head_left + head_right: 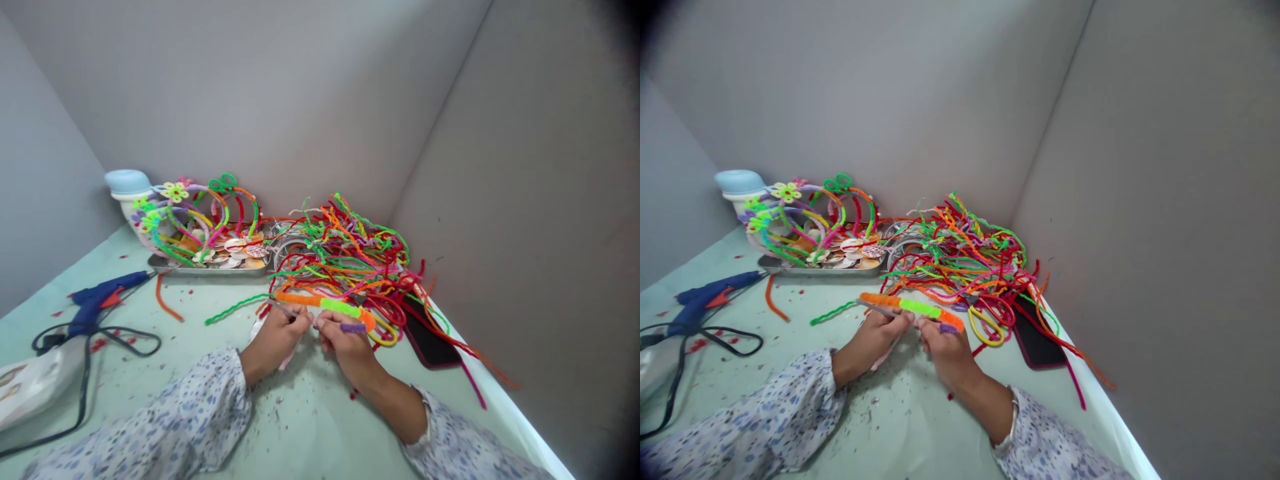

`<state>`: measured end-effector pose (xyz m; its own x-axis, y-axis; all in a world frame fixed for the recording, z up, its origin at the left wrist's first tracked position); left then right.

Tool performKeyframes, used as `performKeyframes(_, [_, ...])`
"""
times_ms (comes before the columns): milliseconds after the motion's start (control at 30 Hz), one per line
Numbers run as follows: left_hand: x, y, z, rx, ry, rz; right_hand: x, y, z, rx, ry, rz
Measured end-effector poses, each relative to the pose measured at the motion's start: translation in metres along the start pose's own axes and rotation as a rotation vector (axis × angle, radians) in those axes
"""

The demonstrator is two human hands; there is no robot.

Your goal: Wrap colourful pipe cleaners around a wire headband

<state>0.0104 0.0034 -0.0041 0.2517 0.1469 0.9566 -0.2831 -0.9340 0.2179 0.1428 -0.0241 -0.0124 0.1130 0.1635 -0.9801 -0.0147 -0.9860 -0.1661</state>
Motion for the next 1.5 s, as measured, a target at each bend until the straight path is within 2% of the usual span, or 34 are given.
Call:
performKeyframes(200, [0.001,-0.001,0.0,-0.05,0.039,-0.006,-0.004,0.0,0.0,-0.018,-0.035,-0.01])
performKeyframes(500, [-0.002,-0.003,0.001,-0.031,0.053,0.021,-0.003,0.001,0.0,0.006,-0.004,-0.019])
performKeyframes(667, [0.014,-0.008,0.002,-0.076,0.024,-0.006,-0.007,-0.006,-0.005,0.017,-0.086,0.001])
performKeyframes(833, [0.033,-0.021,0.008,-0.18,0.006,0.074,-0.009,-0.02,-0.017,-0.019,-0.138,-0.028])
performKeyframes(967, [0.028,-0.034,0.012,-0.169,0.054,0.035,-0.007,-0.027,-0.023,-0.031,-0.112,-0.067])
performKeyframes(1100, [0.021,-0.041,0.013,-0.209,0.087,0.044,-0.003,-0.032,-0.023,-0.031,-0.064,-0.036])
performKeyframes(1300, [0.014,-0.043,0.008,-0.172,0.101,0.06,0.006,-0.033,-0.02,-0.052,0.043,0.023])
performKeyframes(1500, [0.011,-0.046,0.006,-0.173,0.089,0.043,0.003,-0.031,-0.021,-0.079,0.12,-0.043])
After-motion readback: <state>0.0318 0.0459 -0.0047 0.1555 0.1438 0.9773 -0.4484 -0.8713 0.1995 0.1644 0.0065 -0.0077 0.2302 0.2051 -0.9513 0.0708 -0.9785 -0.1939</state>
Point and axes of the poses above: each hand's wrist, its own y-axis away from the middle knuckle, its own z-axis out of the palm, x = y × z, the point moved 3 cm from there along -y, towards the middle knuckle, and after that the axes turned 12 degrees about -z, right-handed, at the moved point
